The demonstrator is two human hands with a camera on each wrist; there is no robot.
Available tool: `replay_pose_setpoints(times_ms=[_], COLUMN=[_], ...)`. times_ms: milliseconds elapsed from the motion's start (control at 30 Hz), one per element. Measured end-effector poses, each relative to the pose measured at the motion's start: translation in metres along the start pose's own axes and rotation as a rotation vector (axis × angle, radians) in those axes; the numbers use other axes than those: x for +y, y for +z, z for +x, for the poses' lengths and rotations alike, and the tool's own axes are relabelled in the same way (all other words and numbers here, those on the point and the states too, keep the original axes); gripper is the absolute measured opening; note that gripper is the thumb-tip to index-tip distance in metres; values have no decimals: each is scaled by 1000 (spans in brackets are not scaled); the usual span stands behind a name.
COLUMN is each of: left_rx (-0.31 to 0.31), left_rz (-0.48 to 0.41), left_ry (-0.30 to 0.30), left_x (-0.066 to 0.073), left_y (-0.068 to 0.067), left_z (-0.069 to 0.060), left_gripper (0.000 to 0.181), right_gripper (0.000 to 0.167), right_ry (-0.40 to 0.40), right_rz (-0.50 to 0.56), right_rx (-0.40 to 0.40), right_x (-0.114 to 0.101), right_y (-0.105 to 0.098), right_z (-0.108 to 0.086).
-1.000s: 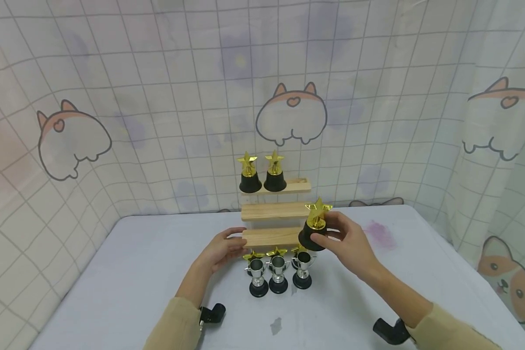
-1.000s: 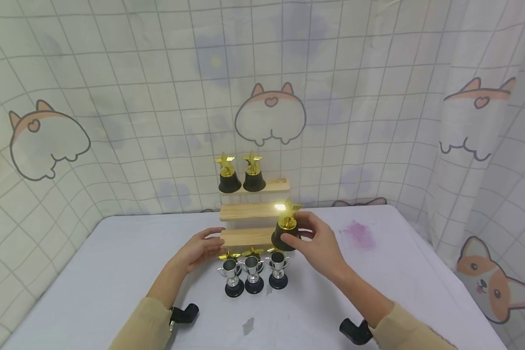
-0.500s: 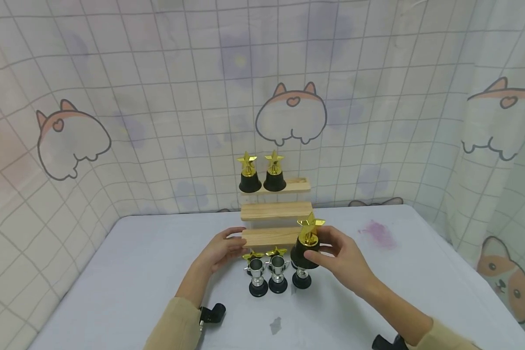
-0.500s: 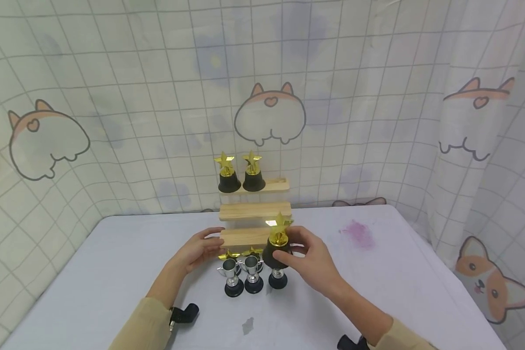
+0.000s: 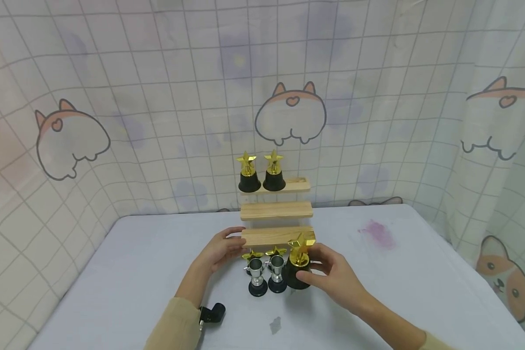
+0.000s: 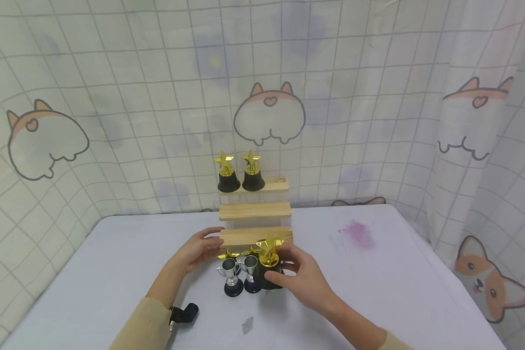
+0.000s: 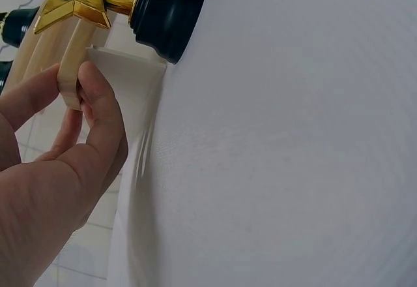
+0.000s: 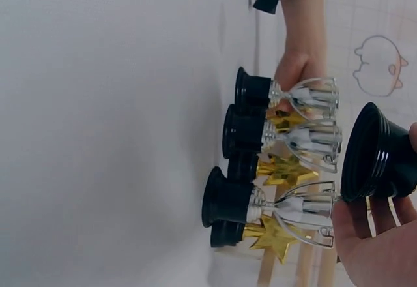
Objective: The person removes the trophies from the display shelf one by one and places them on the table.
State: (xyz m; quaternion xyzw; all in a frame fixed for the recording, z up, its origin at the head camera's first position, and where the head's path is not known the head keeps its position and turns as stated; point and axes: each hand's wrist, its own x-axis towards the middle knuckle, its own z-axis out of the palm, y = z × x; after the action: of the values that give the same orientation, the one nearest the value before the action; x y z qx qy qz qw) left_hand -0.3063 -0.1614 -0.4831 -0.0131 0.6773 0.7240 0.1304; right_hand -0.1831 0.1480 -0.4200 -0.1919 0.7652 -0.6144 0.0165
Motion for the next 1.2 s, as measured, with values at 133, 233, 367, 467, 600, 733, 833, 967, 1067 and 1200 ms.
replay_pose_setpoints(times_ms=[133,233,367,467,600,733,833,967,1067,1200], left_rx=[-6,-11,-8,-7,-5,-2,-2,-5,-9,-11], left_rz=[-6,-12,-18,-18,-11,-5,-8,-14,-21,-26], left_ry=[-4,-10,-18,-15,-9,-7,-9,-9,-12,-17], left_x=[0,0,0,1,1,0,0,1,2,3], left_y=[-1,-2,-2,-2,-2,-2,-2,-1,-1,0], left_z=[-1,-2,-3,-3,-2,-1,-1,-2,-3,-3], left_gripper=[56,56,56,56,56,56,56,56,57,57], right_gripper=[45,45,45,47,50,50,51,52,53,52], right_ry=[13,13,-1,-16,8,55,72,86,103,102], right_rz=[-12,0,22,34,54,77,104,135,139,143], right_rx=[1,-7,-43,-69,-104,-143,-166,-192,-209,-226], right_x=[-2,-2,0,0,0,1,3,8,12,18], right_y=[3,4,7,10,17,26,32,40,45,52], right_z=[-1,-2,-4,-5,-8,-11,-13,-14,-14,-14])
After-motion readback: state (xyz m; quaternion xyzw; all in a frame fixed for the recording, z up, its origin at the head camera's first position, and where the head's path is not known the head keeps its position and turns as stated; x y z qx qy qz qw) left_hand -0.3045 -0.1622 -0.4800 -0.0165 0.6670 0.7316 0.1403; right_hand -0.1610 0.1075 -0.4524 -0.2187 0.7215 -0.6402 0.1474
